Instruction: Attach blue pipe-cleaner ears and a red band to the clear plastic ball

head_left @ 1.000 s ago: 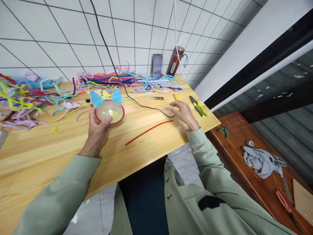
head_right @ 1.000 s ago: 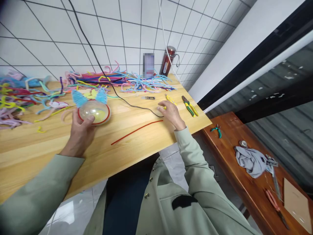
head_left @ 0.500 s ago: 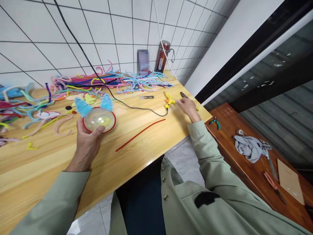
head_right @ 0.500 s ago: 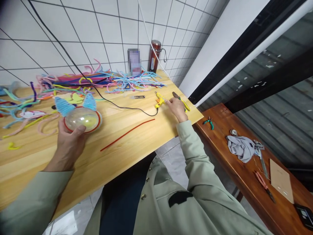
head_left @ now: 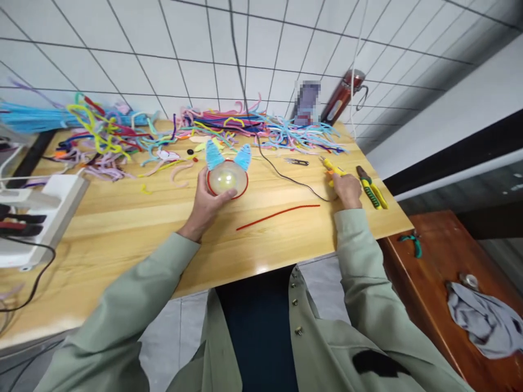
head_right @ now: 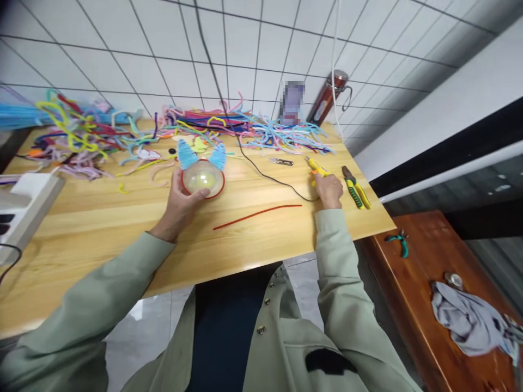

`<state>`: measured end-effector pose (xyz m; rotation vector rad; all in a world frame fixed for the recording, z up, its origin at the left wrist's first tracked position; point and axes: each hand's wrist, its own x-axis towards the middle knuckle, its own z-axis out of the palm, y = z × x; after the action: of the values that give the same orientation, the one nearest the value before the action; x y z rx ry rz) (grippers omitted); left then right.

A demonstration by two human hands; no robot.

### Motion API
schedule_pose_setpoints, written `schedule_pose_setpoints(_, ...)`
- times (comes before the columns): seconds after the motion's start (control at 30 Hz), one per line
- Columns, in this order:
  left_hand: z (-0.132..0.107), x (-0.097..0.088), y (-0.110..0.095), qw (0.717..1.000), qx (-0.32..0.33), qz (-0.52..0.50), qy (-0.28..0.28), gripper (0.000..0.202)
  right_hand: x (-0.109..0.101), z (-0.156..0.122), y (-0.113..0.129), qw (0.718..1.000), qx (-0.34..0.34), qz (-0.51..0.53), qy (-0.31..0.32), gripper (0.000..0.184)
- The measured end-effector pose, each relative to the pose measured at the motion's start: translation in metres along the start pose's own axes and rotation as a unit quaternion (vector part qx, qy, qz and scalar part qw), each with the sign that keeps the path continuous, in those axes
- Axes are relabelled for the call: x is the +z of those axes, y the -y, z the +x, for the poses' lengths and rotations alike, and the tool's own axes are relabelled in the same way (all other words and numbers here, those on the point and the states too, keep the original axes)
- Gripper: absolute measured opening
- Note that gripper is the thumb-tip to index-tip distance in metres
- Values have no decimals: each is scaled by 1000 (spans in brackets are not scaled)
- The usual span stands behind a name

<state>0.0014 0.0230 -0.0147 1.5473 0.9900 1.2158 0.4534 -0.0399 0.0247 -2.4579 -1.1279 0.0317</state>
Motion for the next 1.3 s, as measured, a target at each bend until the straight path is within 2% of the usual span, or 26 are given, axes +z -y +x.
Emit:
schedule_pose_setpoints(0.13,0,-1,5,1000,13,20,-2,121,-13,-7,12,988,31,130,-81,35)
schedule_pose_setpoints(0.2,0,-1,7,1000,17,0,-10,121,-22,-17,26,957,-9,265,-118,27)
schedule_pose_setpoints(0.23,1,0,9,1000,20,-11,-12,121,-27,-24,35,922,-48,367,-117,23)
schedule_pose_setpoints(0.27,2,0,11,999,25,-19,-13,121,-32,-32,45,872,-96,472,-88,24)
schedule_pose_setpoints(0.3,3,0,13,999,30,-22,-12,121,-37,-42,56,825,-138,547,-28,29)
schedule_pose_setpoints(0.33,4,-1,16,999,36,-21,-11,121,-42,-52,68,797,-161,581,40,31)
schedule_pose_setpoints(0.43,6,-1,23,998,55,-12,-16,120,-52,-85,106,759,-186,600,172,33)
schedule_pose_setpoints(0.6,8,-1,31,996,71,-12,-48,120,-56,-124,159,763,-247,518,296,33)
schedule_pose_setpoints(0.77,12,2,36,994,98,-6,-55,122,-46,-134,183,776,-286,432,360,37)
schedule_pose_setpoints(0.9,15,3,38,992,118,7,-54,125,-36,-136,192,792,-315,392,346,43)
schedule_pose_setpoints(1.0,14,5,37,990,118,9,-71,125,-33,-139,197,801,-348,374,313,39)
schedule_pose_setpoints(1.1,13,5,36,989,123,19,-82,125,-31,-142,198,806,-371,339,311,37)
schedule_pose_setpoints(1.2,12,6,35,989,128,22,-74,125,-25,-143,192,817,-367,320,308,40)
schedule_pose_setpoints(1.3,12,6,36,989,129,13,-74,124,-20,-142,185,825,-341,343,291,42)
